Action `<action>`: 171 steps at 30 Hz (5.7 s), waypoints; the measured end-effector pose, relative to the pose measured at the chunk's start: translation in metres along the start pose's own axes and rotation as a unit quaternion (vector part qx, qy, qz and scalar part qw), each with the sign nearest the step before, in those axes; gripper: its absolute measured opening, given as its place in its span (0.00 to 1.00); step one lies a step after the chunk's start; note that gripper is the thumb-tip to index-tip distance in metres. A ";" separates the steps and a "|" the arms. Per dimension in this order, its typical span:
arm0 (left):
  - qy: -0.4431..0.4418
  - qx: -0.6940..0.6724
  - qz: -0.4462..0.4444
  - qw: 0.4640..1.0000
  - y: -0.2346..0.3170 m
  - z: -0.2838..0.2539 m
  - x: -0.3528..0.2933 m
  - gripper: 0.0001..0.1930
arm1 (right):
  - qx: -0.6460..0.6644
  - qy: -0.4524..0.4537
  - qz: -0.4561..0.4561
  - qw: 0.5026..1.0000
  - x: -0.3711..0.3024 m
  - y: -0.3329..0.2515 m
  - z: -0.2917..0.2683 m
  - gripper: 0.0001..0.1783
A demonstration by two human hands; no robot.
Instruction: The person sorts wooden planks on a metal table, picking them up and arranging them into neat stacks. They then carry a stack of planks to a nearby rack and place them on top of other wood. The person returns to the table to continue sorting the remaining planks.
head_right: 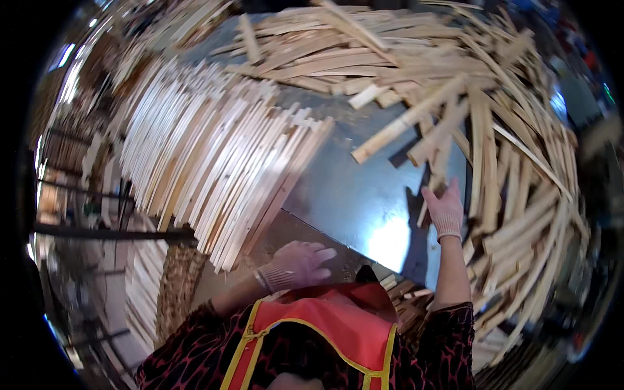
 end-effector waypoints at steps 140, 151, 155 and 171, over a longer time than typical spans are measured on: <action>0.524 -0.430 0.017 0.735 -0.269 -0.123 -0.159 0.51 | 0.243 -0.172 -0.283 0.912 -0.185 -0.310 0.058 0.36; 0.748 -0.031 -0.101 0.656 -0.153 0.039 -0.469 0.56 | 0.100 -0.326 -0.499 0.797 -0.455 -0.419 0.010 0.29; 0.778 -0.008 -0.177 0.602 -0.148 0.133 -0.590 0.53 | 0.120 -0.463 -0.468 0.743 -0.596 -0.447 0.078 0.29; 0.719 -0.032 -0.499 0.483 -0.241 0.341 -0.934 0.53 | 0.176 -0.767 -0.372 0.492 -0.980 -0.572 0.377 0.38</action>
Point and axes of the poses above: each hand's wrist, its own x-axis towards the middle knuckle, its own z-axis out of the palm, y = z × x, the point moved 5 cm from there along x, towards the middle knuckle, and after that the axes turned 7 degrees about z, right-handed, at the moved point
